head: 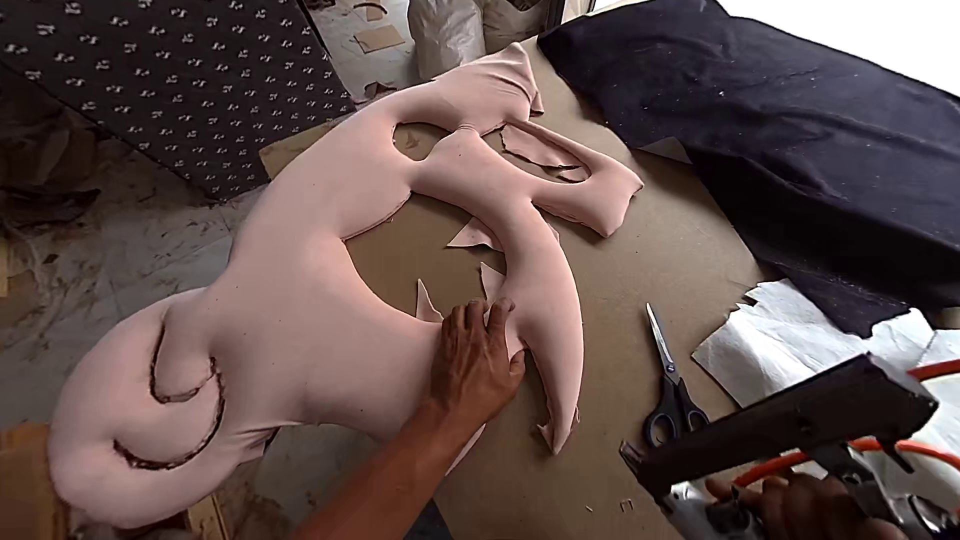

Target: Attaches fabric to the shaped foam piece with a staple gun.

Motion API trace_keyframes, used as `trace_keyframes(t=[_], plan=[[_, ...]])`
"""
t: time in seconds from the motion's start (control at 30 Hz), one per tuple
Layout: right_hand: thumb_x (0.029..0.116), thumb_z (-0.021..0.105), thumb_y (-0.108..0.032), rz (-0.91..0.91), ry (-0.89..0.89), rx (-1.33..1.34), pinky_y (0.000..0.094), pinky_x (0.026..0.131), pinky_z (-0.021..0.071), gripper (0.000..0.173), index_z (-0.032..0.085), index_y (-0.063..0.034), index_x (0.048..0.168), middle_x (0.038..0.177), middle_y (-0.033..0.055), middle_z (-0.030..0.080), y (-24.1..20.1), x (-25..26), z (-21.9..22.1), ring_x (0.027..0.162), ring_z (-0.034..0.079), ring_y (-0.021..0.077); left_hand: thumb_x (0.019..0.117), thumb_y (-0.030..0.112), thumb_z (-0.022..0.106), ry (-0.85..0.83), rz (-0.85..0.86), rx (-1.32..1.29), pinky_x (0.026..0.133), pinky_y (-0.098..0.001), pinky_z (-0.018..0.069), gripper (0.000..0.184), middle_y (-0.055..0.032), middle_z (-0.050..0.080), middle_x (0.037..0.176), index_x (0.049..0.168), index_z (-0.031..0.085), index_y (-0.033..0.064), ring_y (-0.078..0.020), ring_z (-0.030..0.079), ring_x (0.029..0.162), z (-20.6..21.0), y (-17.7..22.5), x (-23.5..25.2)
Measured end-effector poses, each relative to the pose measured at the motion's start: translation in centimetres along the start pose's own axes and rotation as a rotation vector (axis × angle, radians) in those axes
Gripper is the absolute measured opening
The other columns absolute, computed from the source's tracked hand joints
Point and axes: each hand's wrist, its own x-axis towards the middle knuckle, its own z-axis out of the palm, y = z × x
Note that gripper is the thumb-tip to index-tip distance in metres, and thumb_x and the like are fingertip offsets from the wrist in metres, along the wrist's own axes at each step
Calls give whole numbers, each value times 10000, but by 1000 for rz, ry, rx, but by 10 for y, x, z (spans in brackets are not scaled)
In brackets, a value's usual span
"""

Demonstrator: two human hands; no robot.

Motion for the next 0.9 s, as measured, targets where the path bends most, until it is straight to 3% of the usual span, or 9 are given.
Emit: trace_keyframes(t=[0.1,0.23,0.33,0.43,0.67,0.73,0.8,0.87,0.9], plan=[[1045,563,-341,-51,-163,-84,563,969,562,246,672,-151,933,673,-22,607,-3,57,20,671,663,173,862,628,674,-8,-31,-142,1060,-547,444,669,-63,671,1253,1372,605,200,-303,585,1224,-22,-12,-14],[989,654,-352,-119,-213,-341,335,599,583,235,682,-156,861,625,-23,571,18,112,68,547,593,122,835,685,588,-33,-103,-82,1032,-559,411,676,-81,670,1162,1267,667,171,-309,593,1152,-21,-22,-10],[961,704,-356,-105,-214,-523,338,537,579,204,685,-156,927,665,13,608,23,121,84,538,599,146,792,707,603,-61,-99,-81,1008,-551,411,715,-90,660,1163,1275,669,183,-313,588,1147,-19,-21,-5],[982,668,-335,14,-133,-524,318,526,553,196,693,-144,947,652,5,594,6,101,57,529,580,132,795,694,607,-31,-88,-101,1017,-543,406,706,-82,650,1159,1286,667,189,-304,579,1142,-18,-21,-4],[988,672,-423,646,138,-252,402,579,573,255,673,-179,915,638,-14,592,11,-35,-30,542,593,149,761,764,585,-111,-66,0,982,-547,433,879,-128,633,1226,1343,645,108,-342,569,1173,-19,-10,5],[982,673,-462,656,298,-576,436,590,597,361,638,-104,957,659,52,621,11,-60,-41,567,637,205,740,750,628,-139,-65,31,953,-543,445,915,-141,623,1246,1373,623,90,-352,562,1181,-19,-4,7],[887,705,-643,658,393,-1321,516,691,599,630,703,-30,1036,802,136,710,-6,-65,-41,729,705,273,725,717,670,-152,-54,43,952,-540,450,932,-148,618,1266,1405,596,85,-356,558,1188,-20,-1,5],[862,716,-654,413,404,-1698,604,804,566,717,701,6,1141,1030,233,708,-24,-52,-25,936,693,387,715,686,697,-141,-48,30,983,-541,446,937,-154,613,1284,1425,581,85,-358,558,1194,-21,-2,3],[894,718,-600,244,367,-1758,560,781,583,636,705,-16,1146,1072,233,695,-28,-40,-11,943,692,377,716,671,703,-131,-45,21,1003,-542,441,936,-161,611,1294,1432,575,81,-362,559,1201,-20,-3,0]])
